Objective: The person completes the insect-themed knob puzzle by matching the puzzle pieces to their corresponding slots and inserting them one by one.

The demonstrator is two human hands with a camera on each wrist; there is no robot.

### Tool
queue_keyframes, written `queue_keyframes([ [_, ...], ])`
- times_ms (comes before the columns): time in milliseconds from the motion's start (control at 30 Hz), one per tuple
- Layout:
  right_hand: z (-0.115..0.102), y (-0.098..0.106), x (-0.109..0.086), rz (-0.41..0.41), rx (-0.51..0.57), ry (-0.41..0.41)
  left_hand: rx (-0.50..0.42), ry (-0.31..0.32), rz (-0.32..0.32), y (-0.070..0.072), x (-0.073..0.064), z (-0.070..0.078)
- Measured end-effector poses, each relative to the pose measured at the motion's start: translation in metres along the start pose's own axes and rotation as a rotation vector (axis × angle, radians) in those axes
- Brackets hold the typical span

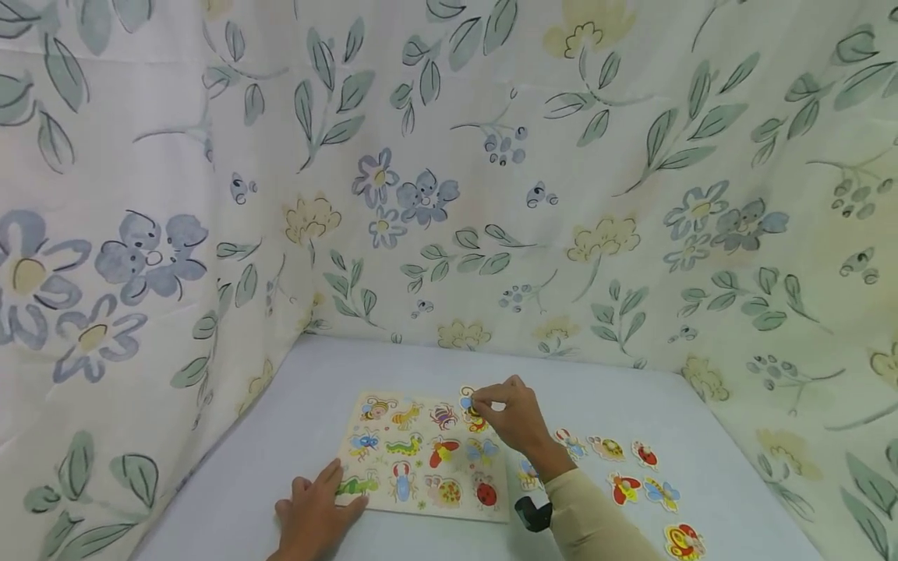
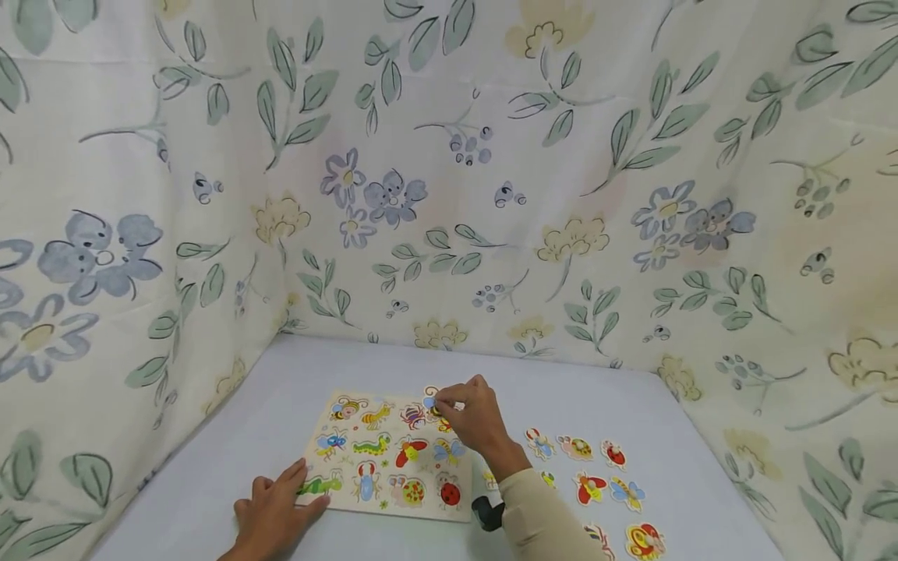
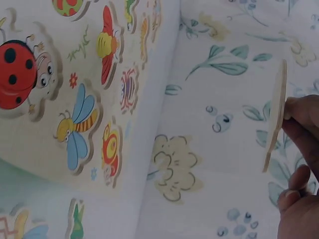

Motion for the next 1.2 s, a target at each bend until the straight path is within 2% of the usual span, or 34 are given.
queue_keyframes([
  [133, -0.004, -0.009, 0.007, 0.023, 0.020, 0.032, 0.022, 0.015, -0.017, -0.006, -0.002, 0.001],
  [300, -0.006, -0.019, 0.019, 0.048, 0.013, 0.094, 0.041, -0.002, -0.027, -0.011, -0.003, 0.005],
  [433, -0.007, -0.038, 0.029, 0.040, 0.042, 0.092, 0.050, 0.016, -0.058, -0.010, -0.004, 0.001],
  [567, -0.010, -0.065, 0.040, 0.020, 0.065, 0.043, 0.051, 0.068, -0.126, -0.010, -0.002, -0.008],
  [700, -0.012, -0.088, 0.049, -0.011, 0.068, -0.010, 0.045, 0.095, -0.180, -0.011, 0.002, -0.014],
  [933, -0.017, -0.129, 0.059, -0.086, 0.113, -0.065, 0.034, 0.094, -0.191, -0.009, 0.005, -0.018],
  [1067, -0.016, -0.158, 0.059, -0.168, 0.145, -0.159, 0.038, 0.085, -0.194, -0.009, 0.006, -0.022],
  [1200, -0.014, -0.179, 0.061, -0.204, 0.129, -0.223, 0.047, 0.091, -0.207, -0.009, 0.011, -0.023],
])
Point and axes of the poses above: each hand's wrist, its own x-axis towards the middle knuckle, its own y-axis out of the back of the hand, z = x × y, the point moved 5 cm from there along x, towards the middle knuckle, and after that the axes turned 4 degrees about -x, right-handed, at the moved point
